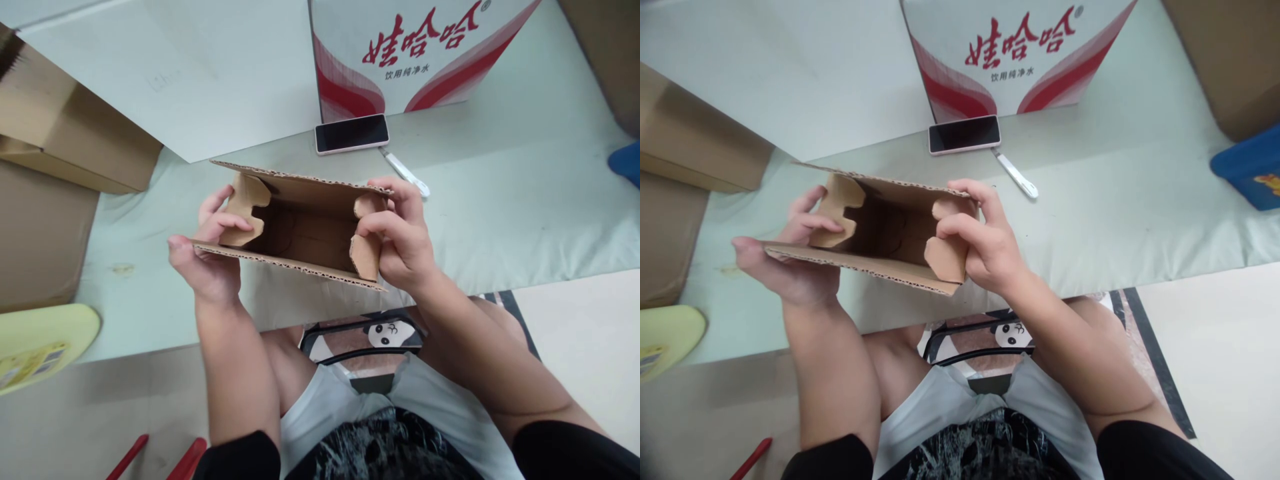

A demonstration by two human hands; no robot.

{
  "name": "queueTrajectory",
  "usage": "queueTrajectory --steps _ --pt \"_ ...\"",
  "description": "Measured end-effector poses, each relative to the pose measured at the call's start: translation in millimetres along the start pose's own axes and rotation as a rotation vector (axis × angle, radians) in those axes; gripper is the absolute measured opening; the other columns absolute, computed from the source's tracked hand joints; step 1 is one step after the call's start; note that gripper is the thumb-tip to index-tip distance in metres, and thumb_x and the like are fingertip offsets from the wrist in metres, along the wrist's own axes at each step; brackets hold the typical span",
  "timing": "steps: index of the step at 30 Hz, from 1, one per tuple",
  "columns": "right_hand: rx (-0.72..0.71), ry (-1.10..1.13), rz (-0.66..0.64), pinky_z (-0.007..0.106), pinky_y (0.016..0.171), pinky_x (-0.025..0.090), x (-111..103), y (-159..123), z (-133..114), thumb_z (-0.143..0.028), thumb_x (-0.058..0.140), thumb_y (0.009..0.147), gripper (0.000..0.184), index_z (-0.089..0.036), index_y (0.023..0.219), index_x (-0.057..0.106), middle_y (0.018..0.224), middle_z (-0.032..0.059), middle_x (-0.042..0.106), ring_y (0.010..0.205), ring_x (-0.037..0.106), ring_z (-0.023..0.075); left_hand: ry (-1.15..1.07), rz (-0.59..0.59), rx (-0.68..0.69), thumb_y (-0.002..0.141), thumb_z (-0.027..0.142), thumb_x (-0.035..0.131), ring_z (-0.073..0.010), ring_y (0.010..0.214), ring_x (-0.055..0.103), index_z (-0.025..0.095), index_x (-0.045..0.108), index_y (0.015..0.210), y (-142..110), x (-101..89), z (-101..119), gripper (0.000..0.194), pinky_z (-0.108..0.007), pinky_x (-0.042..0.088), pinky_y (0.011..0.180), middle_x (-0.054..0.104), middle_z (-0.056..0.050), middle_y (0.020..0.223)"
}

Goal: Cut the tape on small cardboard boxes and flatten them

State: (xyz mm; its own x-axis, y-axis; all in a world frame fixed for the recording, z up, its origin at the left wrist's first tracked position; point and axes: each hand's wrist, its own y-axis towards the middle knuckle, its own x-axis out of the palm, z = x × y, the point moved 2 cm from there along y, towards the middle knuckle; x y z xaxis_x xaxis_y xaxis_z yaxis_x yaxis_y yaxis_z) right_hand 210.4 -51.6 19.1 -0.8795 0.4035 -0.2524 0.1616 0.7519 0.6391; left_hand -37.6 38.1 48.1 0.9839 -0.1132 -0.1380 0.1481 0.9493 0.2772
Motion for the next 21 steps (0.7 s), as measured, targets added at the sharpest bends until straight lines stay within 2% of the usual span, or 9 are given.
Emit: queueTrajectory --steps 6,16,21 --pt "0.016 0.000 -0.013 0.056 0.106 0.052 -0.9 1.4 -1.9 -0.019 0.052 0.092 0.019 -0.031 0.091 0.066 0.134 0.0005 0.050 0.122 0.056 0.0252 0.010 -0.010 0.014 0.073 0.096 0.024 -0.0431 0.133 0.050 0.025 0.067 0.063 0.0 0.6 0.1 0.083 -0.064 0.033 0.114 0.060 -0.006 0.134" --pt "0.039 0.054 -0.022 0.056 0.105 0.051 0.1 -0.2 0.5 -0.025 0.056 0.093 0.014 -0.033 0.091 0.067 0.135 0.0011 0.048 0.122 0.055 0.0264 -0.026 -0.001 0.003 0.072 0.095 0.031 -0.0452 0.132 0.050 0.024 0.066 0.061 0.4 0.7 -1.5 0.080 -0.067 0.033 0.113 0.059 -0.006 0.134" --pt "0.026 -0.005 -0.011 0.055 0.105 0.052 -0.2 -0.4 -0.3 -0.030 0.055 0.094 0.013 -0.033 0.091 0.068 0.134 0.0011 0.049 0.126 0.053 0.0271 -0.015 -0.018 0.014 0.072 0.098 0.024 -0.0441 0.134 0.049 0.026 0.067 0.063 0.4 0.2 -2.2 0.084 -0.067 0.033 0.114 0.059 -0.005 0.132"
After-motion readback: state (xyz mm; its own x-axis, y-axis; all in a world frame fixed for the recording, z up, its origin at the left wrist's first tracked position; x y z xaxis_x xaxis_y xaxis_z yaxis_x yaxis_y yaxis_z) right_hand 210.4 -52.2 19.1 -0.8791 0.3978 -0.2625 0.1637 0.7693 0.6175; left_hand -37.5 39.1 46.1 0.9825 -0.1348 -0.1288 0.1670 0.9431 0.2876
